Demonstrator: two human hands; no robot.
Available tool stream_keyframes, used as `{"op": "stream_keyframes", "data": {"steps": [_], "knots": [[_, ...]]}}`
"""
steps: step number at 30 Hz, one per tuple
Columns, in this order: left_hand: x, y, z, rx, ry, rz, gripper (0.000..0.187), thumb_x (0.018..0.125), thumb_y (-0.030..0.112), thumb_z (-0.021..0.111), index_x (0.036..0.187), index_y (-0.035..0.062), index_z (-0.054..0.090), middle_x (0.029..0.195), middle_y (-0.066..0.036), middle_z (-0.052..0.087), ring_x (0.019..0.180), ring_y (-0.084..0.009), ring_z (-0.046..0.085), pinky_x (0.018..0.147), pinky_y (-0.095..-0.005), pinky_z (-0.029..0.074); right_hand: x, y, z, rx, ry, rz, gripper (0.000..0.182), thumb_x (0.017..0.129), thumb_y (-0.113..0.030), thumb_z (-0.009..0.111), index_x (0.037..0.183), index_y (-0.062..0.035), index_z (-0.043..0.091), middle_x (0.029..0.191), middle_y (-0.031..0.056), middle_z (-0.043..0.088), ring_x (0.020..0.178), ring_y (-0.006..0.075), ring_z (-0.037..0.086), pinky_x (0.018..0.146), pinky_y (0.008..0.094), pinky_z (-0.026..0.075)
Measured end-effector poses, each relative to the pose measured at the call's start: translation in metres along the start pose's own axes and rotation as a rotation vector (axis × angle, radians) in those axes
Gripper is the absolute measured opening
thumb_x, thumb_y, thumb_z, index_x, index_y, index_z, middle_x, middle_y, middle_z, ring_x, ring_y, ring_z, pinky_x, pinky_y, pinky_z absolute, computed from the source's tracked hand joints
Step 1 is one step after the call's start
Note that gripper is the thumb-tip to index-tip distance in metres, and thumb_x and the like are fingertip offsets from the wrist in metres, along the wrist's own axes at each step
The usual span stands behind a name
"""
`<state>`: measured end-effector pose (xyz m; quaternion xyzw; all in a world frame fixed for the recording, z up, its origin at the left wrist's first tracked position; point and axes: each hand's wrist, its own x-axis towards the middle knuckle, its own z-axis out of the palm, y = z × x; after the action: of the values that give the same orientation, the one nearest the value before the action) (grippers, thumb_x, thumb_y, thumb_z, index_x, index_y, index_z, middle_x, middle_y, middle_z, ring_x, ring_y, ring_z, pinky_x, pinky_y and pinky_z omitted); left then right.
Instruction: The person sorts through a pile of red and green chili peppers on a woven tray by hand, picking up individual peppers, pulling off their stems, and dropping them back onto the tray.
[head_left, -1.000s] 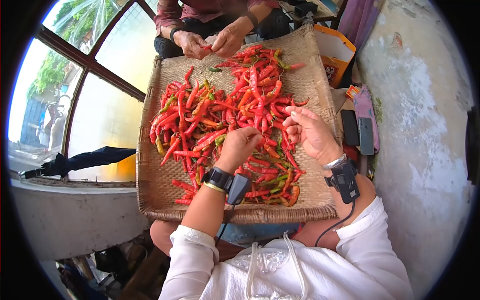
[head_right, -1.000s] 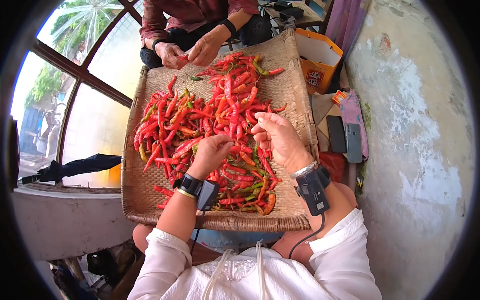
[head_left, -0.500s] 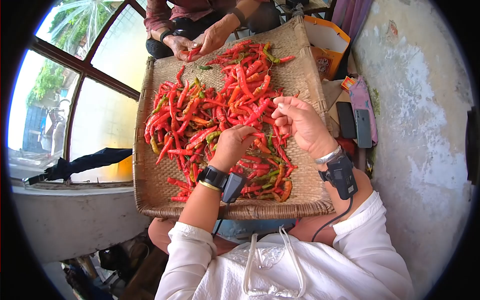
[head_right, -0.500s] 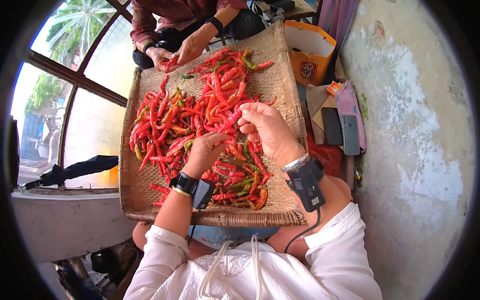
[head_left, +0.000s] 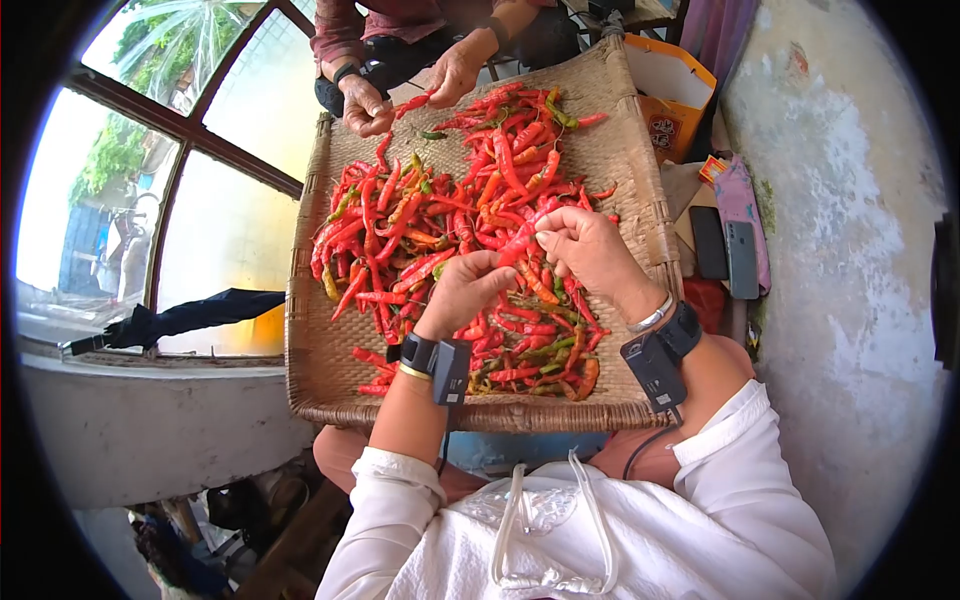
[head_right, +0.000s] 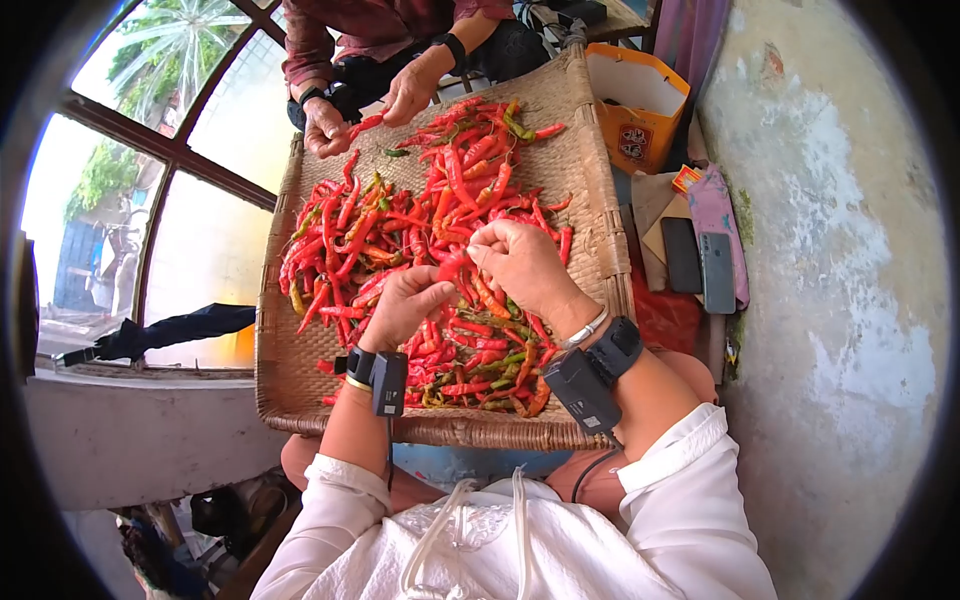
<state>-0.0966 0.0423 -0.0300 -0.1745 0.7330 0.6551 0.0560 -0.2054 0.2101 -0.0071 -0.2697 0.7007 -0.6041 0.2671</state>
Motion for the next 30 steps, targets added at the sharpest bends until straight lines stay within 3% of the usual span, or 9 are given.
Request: {"op": "stream_keyframes", "data": {"steps": [2,4,6,9,12,16,18,23,30], "knots": [[0.005,-0.007,-0.023,-0.236,0.159,0.166,0.019,0.088,0.021,0.054,0.094,0.0030,0.060,0.077,-0.001,0.063,0.056,-0.0029,0.050,0.051,-0.0184,0.043,-0.001,-0.005,-0.005,0.265,0.036,0.124,0.017,0.084,-0.017,0.057,0.089,-0.0007,0.059,0.067,0.0006,0.058,0.054,0.0053,0.051,0.049,0.0208,0.043],[0.011,-0.002,-0.032,-0.971,0.288,0.303,0.026,0.091,0.024,0.048,0.105,0.0025,0.055,0.088,-0.004,0.063,0.056,-0.0042,0.051,0.051,-0.0190,0.042,-0.001,-0.005,-0.011,0.319,0.016,0.191,0.017,0.086,-0.019,0.055,0.093,-0.0035,0.058,0.070,-0.0004,0.058,0.053,0.0042,0.050,0.048,0.0182,0.042],[0.012,-0.003,-0.033,-0.975,0.390,0.238,0.031,0.092,0.026,0.046,0.113,0.0031,0.049,0.096,-0.005,0.062,0.057,-0.0046,0.052,0.052,-0.0194,0.043,0.000,-0.005,-0.015,0.551,0.067,0.275,0.015,0.086,-0.019,0.054,0.093,-0.0065,0.058,0.071,-0.0007,0.058,0.054,0.0030,0.051,0.047,0.0176,0.041],[0.020,-0.006,-0.009,-0.251,0.297,0.100,0.027,0.090,0.020,0.051,0.110,0.0018,0.054,0.096,-0.005,0.062,0.060,-0.0048,0.054,0.055,-0.0195,0.044,0.002,0.005,-0.020,0.747,0.066,0.300,0.014,0.086,-0.022,0.055,0.094,-0.0101,0.055,0.071,-0.0009,0.059,0.056,0.0038,0.054,0.046,0.0168,0.041],[0.039,-0.007,0.013,0.581,0.263,0.317,0.035,0.078,0.018,0.063,0.109,0.0040,0.055,0.093,-0.011,0.062,0.068,-0.0219,0.061,0.061,-0.0327,0.049,0.004,0.017,-0.023,0.900,0.089,0.361,0.015,0.084,-0.024,0.058,0.093,-0.0130,0.053,0.072,-0.0007,0.059,0.058,0.0064,0.056,0.046,0.0186,0.041],[0.048,-0.002,0.034,0.946,0.366,0.448,0.040,0.072,0.019,0.065,0.109,0.0060,0.054,0.093,-0.015,0.060,0.077,-0.0298,0.060,0.068,-0.0387,0.049,0.000,0.023,-0.014,0.947,0.188,0.495,0.021,0.083,-0.023,0.059,0.100,-0.0141,0.049,0.077,-0.0001,0.058,0.066,0.0110,0.058,0.050,0.0235,0.043],[0.054,-0.007,0.036,0.998,0.247,0.219,0.045,0.073,0.020,0.064,0.113,0.0034,0.052,0.097,-0.017,0.060,0.086,-0.0341,0.058,0.074,-0.0409,0.047,0.000,0.023,-0.011,0.952,0.219,0.574,0.023,0.082,-0.021,0.059,0.102,-0.0139,0.048,0.080,0.0006,0.057,0.069,0.0116,0.058,0.050,0.0232,0.043],[0.044,-0.014,0.027,0.653,0.118,0.354,0.027,0.069,0.013,0.071,0.092,0.0009,0.061,0.079,-0.010,0.061,0.069,-0.0186,0.059,0.063,-0.0293,0.047,-0.001,0.028,0.000,0.777,0.255,0.539,0.047,0.082,-0.017,0.058,0.123,-0.0033,0.040,0.088,0.0022,0.056,0.068,0.0100,0.056,0.045,0.0210,0.040],[0.025,-0.004,0.016,0.384,-0.040,0.183,0.022,0.075,0.009,0.069,0.093,0.0008,0.060,0.072,0.003,0.057,0.062,-0.0026,0.049,0.054,-0.0200,0.043,0.002,0.027,0.008,0.428,0.233,0.369,0.045,0.082,-0.017,0.058,0.120,-0.0014,0.044,0.083,0.0015,0.055,0.063,0.0077,0.052,0.045,0.0203,0.038]]}}
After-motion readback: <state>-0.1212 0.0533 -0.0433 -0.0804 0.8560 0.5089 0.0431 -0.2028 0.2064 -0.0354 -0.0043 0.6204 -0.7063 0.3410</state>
